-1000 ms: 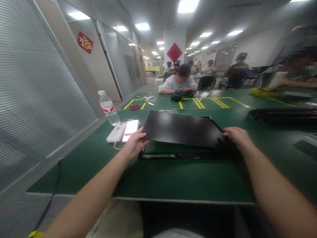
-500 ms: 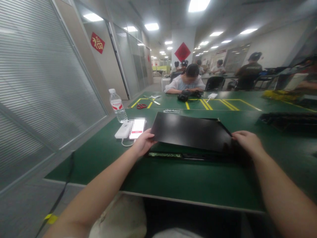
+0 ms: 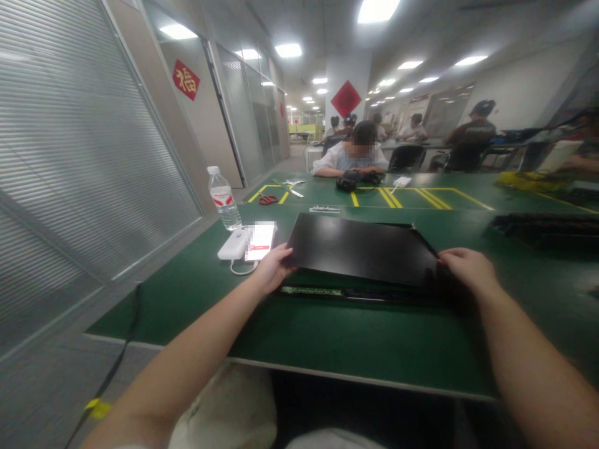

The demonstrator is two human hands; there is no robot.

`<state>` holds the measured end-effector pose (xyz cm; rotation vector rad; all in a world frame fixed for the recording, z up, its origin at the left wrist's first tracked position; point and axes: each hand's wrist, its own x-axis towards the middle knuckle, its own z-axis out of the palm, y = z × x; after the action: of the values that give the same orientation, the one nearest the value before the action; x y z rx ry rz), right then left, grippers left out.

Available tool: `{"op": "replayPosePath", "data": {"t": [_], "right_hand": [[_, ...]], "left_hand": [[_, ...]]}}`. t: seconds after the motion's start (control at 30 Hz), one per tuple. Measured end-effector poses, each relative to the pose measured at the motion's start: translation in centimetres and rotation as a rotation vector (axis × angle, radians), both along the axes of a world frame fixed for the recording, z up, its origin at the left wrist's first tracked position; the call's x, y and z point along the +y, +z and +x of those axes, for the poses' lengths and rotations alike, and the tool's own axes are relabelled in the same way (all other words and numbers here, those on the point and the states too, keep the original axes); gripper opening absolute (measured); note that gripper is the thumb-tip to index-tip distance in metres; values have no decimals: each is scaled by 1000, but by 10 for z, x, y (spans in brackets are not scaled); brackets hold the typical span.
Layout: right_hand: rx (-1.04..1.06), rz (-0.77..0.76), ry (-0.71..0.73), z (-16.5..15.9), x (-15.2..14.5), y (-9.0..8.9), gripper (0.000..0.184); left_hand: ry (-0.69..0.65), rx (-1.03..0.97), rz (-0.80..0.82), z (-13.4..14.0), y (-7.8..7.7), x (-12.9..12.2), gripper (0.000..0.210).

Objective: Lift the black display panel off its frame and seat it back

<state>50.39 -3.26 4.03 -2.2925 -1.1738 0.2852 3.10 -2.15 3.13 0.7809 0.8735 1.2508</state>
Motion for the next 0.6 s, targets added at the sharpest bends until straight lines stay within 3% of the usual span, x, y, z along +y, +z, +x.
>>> {"op": "replayPosePath", "data": {"t": [0.37,0.6], "right_hand": [[-61,-69,-65,11,2,-3,33],[-65,-63,-53,15,1,-4,32]], "left_hand": [[-57,64,70,-1,-7,-2,42],[-23,180,188,-7,-10,-1,47]]}}
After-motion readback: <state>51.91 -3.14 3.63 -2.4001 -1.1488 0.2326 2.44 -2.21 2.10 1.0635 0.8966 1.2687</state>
